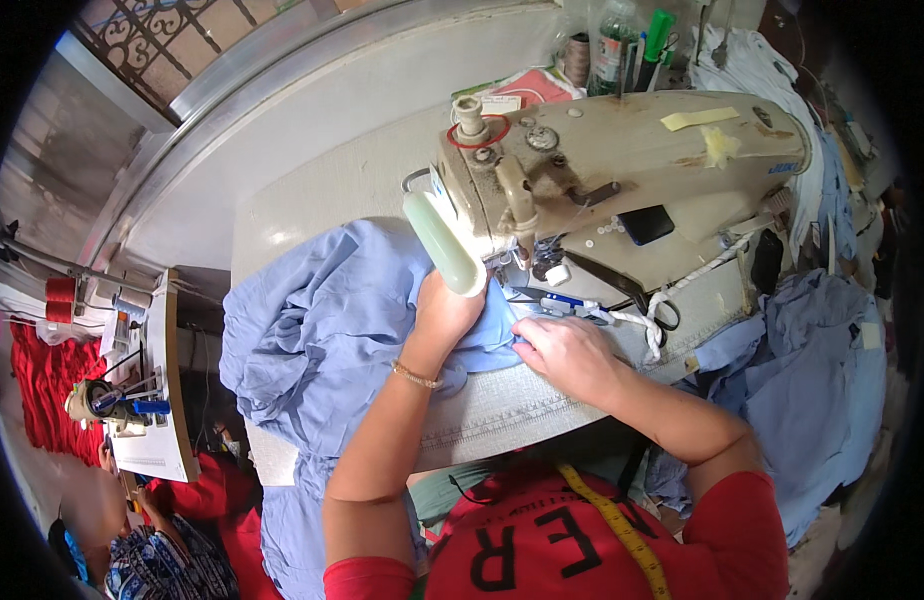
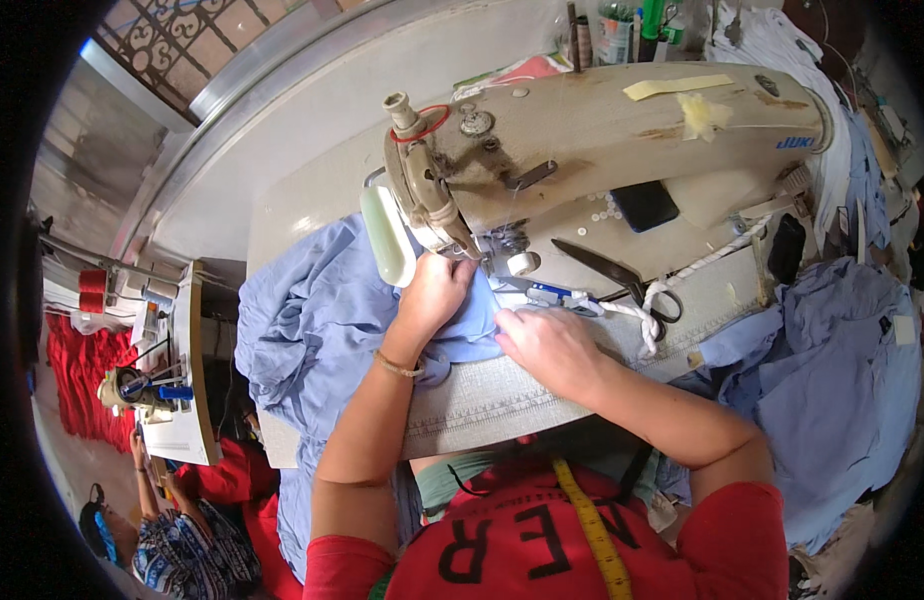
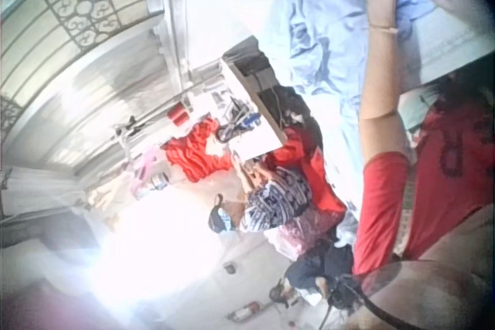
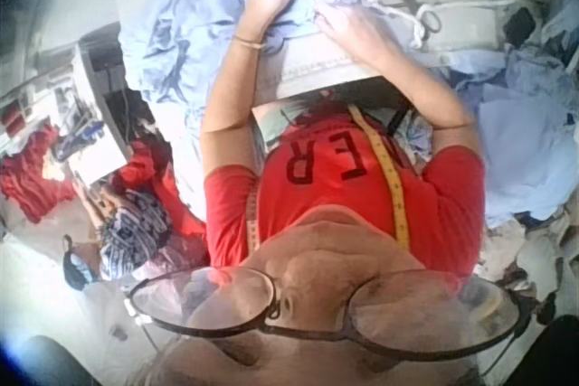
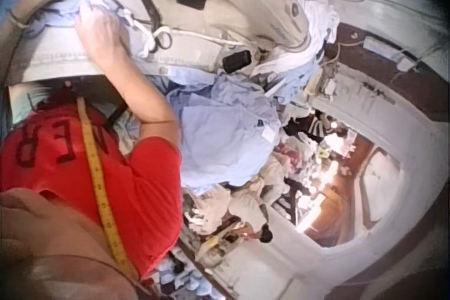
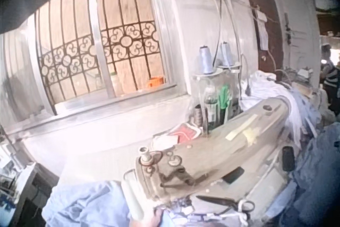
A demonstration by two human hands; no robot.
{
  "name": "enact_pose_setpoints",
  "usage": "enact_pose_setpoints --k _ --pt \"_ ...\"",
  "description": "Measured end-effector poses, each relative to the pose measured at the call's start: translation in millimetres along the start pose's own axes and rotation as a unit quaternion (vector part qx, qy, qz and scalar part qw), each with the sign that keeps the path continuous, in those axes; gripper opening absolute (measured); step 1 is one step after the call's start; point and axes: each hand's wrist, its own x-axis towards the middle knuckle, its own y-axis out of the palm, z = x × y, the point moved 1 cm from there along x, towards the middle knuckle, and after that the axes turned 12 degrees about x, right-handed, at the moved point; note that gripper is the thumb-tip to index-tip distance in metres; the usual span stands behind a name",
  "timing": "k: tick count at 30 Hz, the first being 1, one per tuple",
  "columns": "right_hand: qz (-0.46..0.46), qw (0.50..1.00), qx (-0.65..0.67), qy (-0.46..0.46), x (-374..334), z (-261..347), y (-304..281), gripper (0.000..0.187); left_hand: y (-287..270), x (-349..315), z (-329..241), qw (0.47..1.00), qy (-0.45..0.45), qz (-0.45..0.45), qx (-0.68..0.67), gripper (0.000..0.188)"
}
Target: The person sews a blue shirt using an industrial sewing machine, cuts threads with snips, and handles the collar and buttons.
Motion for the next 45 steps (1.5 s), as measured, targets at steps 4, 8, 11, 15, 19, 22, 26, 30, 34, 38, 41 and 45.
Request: enact_pose_setpoints --k 4,8,11,15,19,22,26,30,34,38,41,45 --pt "0.026 0.991 -0.103 -0.084 6 -1 -13 0.019 6 7 11 0.995 0.078 -0.055 0.037 0.017" --pt "-0.020 0.983 -0.108 -0.148 14 -9 -13 0.018 1 14 9 0.989 0.108 -0.084 0.056 0.019" --pt "-0.025 0.983 -0.106 -0.146 16 -12 -12 0.021 15 14 33 0.965 0.189 -0.121 0.135 0.017" --pt "-0.038 0.984 -0.132 -0.118 19 -12 -13 0.022 13 23 31 0.974 0.166 -0.121 0.093 0.018" --pt "-0.041 0.982 -0.131 -0.131 23 -15 -13 0.022 11 36 21 0.985 0.126 -0.113 0.040 0.018" --pt "-0.051 0.980 -0.132 -0.137 25 -16 -13 0.022 12 40 19 0.987 0.115 -0.112 0.021 0.018" --pt "-0.063 0.980 -0.129 -0.135 25 -18 -12 0.021 16 45 15 0.988 0.109 -0.109 0.005 0.019" --pt "-0.057 0.982 -0.118 -0.134 28 -18 -10 0.021 12 43 16 0.989 0.094 -0.113 -0.005 0.019" --pt "-0.059 0.984 -0.110 -0.129 27 -19 -9 0.020 12 44 15 0.990 0.089 -0.110 -0.015 0.019" --pt "-0.054 0.985 -0.109 -0.122 27 -18 -9 0.020 13 44 15 0.990 0.084 -0.109 -0.023 0.020" --pt "-0.058 0.986 -0.098 -0.123 27 -18 -10 0.019 13 44 16 0.990 0.079 -0.109 -0.031 0.020" --pt "-0.055 0.987 -0.094 -0.121 26 -17 -9 0.019 10 38 17 0.990 0.072 -0.112 -0.039 0.021"
